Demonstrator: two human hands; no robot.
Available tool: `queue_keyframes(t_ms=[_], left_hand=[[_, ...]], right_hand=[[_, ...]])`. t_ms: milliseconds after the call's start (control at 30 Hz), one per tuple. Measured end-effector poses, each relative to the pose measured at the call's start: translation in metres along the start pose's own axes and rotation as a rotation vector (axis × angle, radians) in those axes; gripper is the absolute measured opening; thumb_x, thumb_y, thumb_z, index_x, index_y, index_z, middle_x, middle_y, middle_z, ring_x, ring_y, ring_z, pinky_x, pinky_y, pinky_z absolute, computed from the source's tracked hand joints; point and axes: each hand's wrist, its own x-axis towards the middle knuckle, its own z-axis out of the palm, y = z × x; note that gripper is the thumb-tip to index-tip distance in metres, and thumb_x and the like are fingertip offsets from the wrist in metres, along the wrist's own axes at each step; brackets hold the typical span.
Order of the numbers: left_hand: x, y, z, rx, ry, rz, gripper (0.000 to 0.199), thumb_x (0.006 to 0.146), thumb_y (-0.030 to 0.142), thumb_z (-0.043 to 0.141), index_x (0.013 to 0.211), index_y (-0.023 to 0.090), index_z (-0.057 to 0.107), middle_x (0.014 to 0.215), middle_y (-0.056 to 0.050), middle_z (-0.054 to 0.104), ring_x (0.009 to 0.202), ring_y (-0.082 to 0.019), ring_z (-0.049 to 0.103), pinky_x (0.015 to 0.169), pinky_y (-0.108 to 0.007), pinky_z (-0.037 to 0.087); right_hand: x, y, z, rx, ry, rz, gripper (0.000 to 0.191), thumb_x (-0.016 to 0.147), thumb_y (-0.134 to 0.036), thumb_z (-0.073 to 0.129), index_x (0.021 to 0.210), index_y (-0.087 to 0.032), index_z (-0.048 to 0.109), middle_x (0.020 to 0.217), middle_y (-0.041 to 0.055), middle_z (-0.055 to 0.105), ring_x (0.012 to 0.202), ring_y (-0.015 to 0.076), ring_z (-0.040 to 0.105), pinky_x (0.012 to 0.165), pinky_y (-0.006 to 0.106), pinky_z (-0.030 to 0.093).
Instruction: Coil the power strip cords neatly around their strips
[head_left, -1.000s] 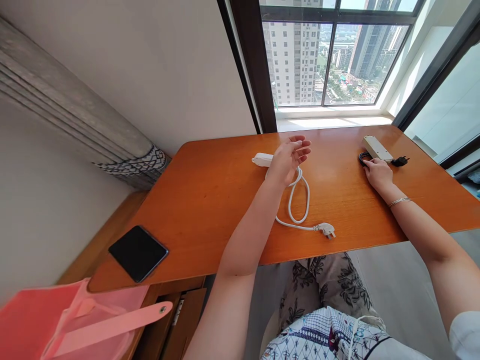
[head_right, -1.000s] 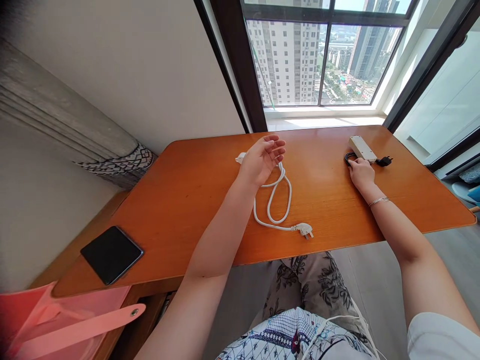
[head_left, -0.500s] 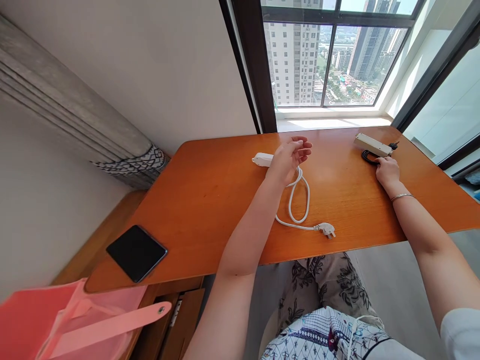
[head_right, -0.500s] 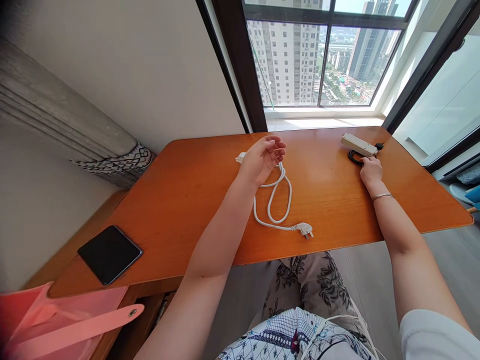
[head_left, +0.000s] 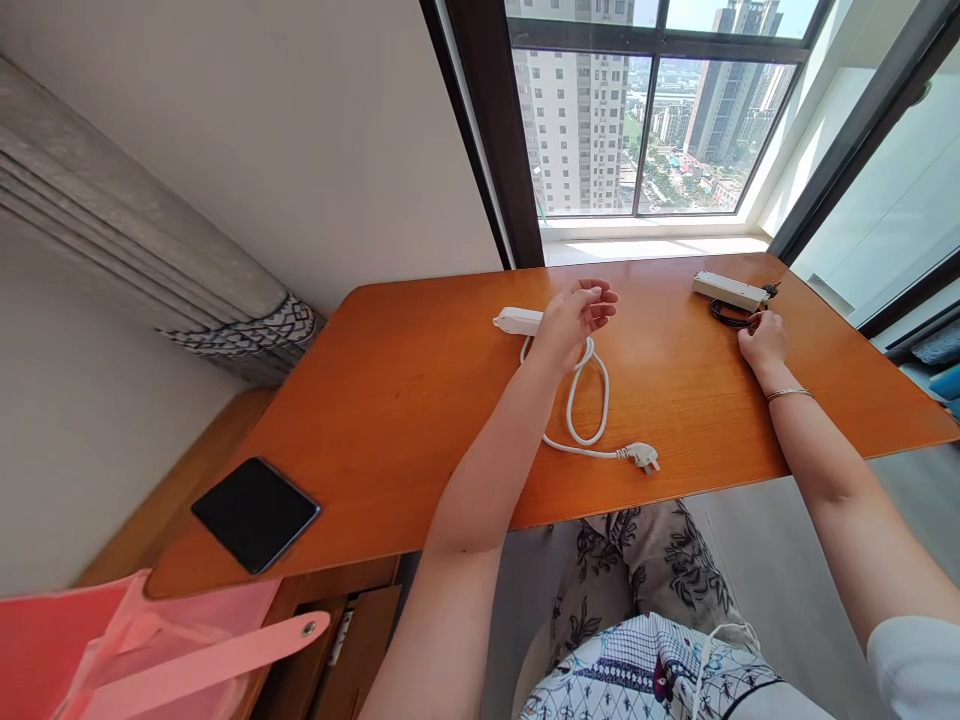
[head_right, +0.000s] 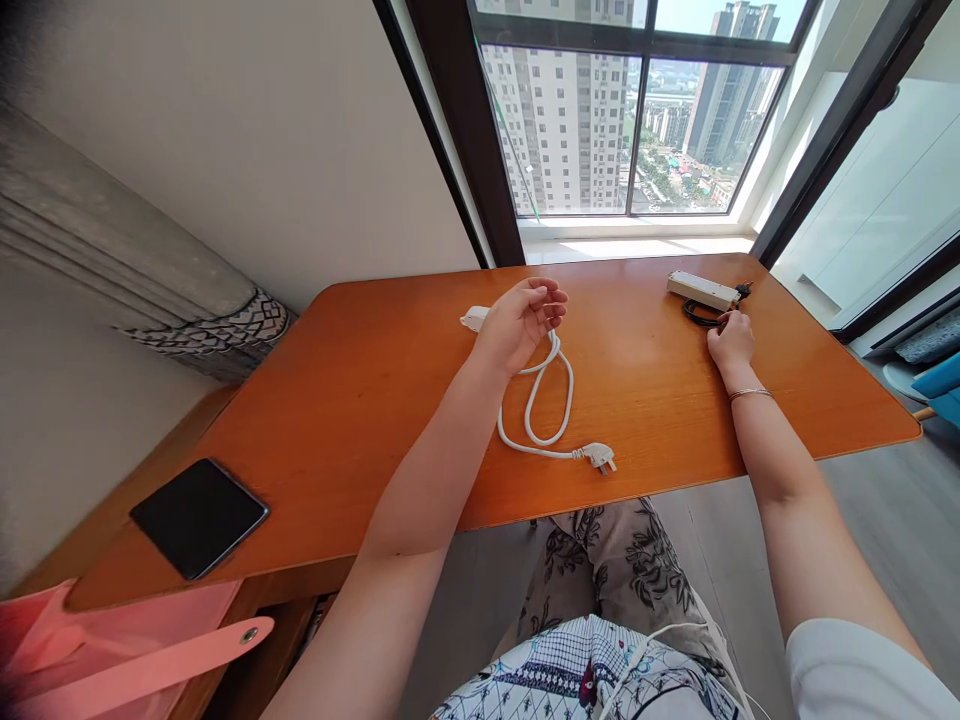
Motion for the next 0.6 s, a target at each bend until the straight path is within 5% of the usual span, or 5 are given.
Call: queue_keyframes(t_ms=[200,367,600], left_hand=[[0.002,0.0,-0.003,0.053,0.001,0.046,0.004,0.082,0.02,0.063,0.085,0.019,0.063,0.083,-0.001,0.07,0.073,-0.011,0.065,0.077,-0.026,0.049],[0.0,-0.002,-0.011,0.084,0.045,0.074,0.006,0.082,0.019,0.058,0.086,0.019,0.061,0.082,0.0,0.07,0.071,-0.009,0.064,0.074,-0.023,0.05],[-0.018,-0.025,-0.038,0.117,0.112,0.067,0.004,0.075,0.018,0.062,0.079,0.018,0.062,0.075,0.0,0.07,0.067,-0.01,0.064,0.069,-0.024,0.05]], right_hand=[[0.007,0.003,0.009,-0.057,-0.039,-0.02,0.024,0.087,-0.021,0.052,0.104,-0.014,0.067,0.111,0.0211,0.07,0.106,0.0341,0.063,0.094,0.046,0.05],[0.012,0.009,0.018,0.006,0.02,-0.035,0.041,0.089,-0.026,0.055,0.127,-0.011,0.061,0.109,0.0212,0.071,0.104,0.0354,0.064,0.092,0.048,0.05],[0.021,0.017,0.03,-0.017,0.0,-0.157,0.041,0.089,-0.03,0.053,0.12,-0.009,0.071,0.112,0.0246,0.072,0.108,0.0378,0.064,0.095,0.053,0.051]])
